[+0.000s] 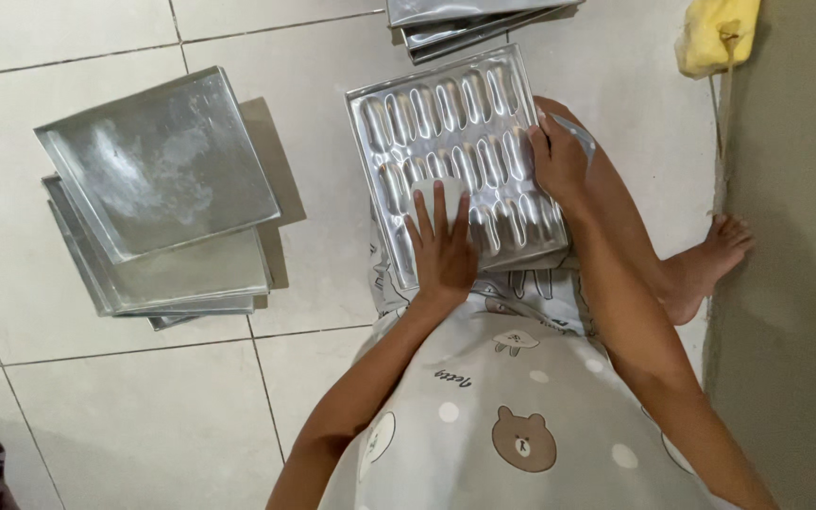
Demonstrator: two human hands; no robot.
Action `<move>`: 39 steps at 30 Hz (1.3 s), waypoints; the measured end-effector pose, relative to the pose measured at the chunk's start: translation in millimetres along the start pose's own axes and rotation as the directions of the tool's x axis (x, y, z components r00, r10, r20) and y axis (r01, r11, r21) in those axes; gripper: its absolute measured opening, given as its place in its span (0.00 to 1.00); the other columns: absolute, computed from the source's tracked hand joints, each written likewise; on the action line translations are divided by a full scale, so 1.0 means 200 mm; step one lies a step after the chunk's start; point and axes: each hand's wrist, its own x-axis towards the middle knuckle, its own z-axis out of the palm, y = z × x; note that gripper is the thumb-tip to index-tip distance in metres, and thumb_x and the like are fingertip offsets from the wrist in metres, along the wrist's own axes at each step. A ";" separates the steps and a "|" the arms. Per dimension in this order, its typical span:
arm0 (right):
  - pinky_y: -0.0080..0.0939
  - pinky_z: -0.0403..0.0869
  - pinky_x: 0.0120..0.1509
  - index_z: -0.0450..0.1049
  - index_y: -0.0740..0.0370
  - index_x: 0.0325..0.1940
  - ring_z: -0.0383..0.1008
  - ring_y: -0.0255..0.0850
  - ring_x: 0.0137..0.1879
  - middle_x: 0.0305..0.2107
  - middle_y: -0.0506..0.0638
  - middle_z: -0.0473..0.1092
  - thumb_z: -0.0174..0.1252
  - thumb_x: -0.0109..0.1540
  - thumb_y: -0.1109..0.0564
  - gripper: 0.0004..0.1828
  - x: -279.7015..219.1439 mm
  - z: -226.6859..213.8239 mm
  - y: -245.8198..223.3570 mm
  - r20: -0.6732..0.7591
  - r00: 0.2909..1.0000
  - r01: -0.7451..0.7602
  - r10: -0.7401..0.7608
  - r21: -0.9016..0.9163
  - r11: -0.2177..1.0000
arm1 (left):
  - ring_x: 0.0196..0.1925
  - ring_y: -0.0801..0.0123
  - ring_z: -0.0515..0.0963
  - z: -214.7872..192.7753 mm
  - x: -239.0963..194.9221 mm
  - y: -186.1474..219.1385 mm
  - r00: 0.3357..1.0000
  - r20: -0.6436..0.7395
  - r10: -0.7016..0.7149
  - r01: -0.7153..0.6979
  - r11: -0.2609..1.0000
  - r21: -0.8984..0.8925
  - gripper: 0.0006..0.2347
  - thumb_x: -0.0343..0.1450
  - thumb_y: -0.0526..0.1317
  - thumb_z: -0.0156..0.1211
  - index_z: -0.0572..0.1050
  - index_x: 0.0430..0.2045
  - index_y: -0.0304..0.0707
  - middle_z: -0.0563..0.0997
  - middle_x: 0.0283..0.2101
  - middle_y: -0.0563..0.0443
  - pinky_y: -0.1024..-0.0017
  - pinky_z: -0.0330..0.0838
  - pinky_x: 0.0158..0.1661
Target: The person sits on the floor and wipes a metal tray with a cloth. They repeatedly rub the surface of the tray, focusing on the grooves, while other trays are stacked nearby.
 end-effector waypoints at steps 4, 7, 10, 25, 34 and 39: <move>0.61 0.70 0.60 0.74 0.58 0.68 0.75 0.60 0.58 0.53 0.62 0.76 0.50 0.75 0.42 0.24 0.00 0.00 0.00 -0.057 0.997 0.045 -0.049 -0.067 0.997 | 0.81 0.28 0.38 0.10 0.15 -0.06 0.998 -0.021 0.061 -0.062 0.997 -0.052 0.39 0.67 0.37 0.63 0.52 0.76 0.48 0.40 0.81 0.35 0.30 0.48 0.70; 0.62 0.68 0.64 0.73 0.63 0.68 0.73 0.64 0.61 0.55 0.66 0.74 0.49 0.76 0.45 0.24 0.00 -0.01 -0.02 -0.042 0.999 0.034 -0.032 0.050 0.998 | 0.82 0.31 0.38 0.14 0.41 -0.05 0.999 -0.031 0.029 -0.029 1.000 0.003 0.34 0.71 0.38 0.52 0.50 0.77 0.50 0.40 0.82 0.37 0.35 0.52 0.72; 0.64 0.69 0.60 0.74 0.65 0.65 0.74 0.66 0.57 0.51 0.67 0.76 0.47 0.76 0.46 0.23 -0.01 -0.06 -0.09 -0.039 0.999 0.036 -0.036 0.013 0.999 | 0.82 0.34 0.35 0.25 0.70 -0.06 1.000 -0.004 0.015 -0.014 1.000 0.018 0.33 0.72 0.41 0.52 0.52 0.77 0.51 0.39 0.82 0.40 0.34 0.47 0.74; 0.68 0.69 0.58 0.73 0.63 0.63 0.73 0.69 0.58 0.50 0.69 0.75 0.42 0.77 0.42 0.25 -0.06 -0.18 -0.28 0.093 0.994 -0.052 0.049 0.028 0.998 | 0.81 0.31 0.45 0.12 0.10 0.17 0.962 -0.222 0.161 -0.177 0.983 -0.053 0.35 0.68 0.34 0.55 0.54 0.75 0.48 0.48 0.80 0.35 0.38 0.50 0.72; 0.68 0.69 0.52 0.74 0.67 0.51 0.74 0.72 0.51 0.40 0.70 0.75 0.37 0.78 0.47 0.24 -0.08 -0.35 -0.54 0.081 0.997 -0.025 0.021 0.044 0.999 | 0.83 0.30 0.34 0.46 0.74 0.12 0.997 -0.048 0.068 -0.072 0.992 -0.100 0.32 0.71 0.41 0.51 0.56 0.75 0.46 0.38 0.82 0.36 0.35 0.46 0.74; 0.55 0.67 0.42 0.74 0.57 0.56 0.76 0.53 0.42 0.36 0.54 0.76 0.30 0.73 0.35 0.33 -0.06 -0.30 -0.44 0.096 0.995 -0.036 0.023 0.137 0.990 | 0.81 0.39 0.26 0.46 0.94 0.08 0.997 0.075 0.029 -0.027 0.999 -0.026 0.35 0.71 0.40 0.51 0.47 0.78 0.45 0.30 0.80 0.38 0.35 0.30 0.76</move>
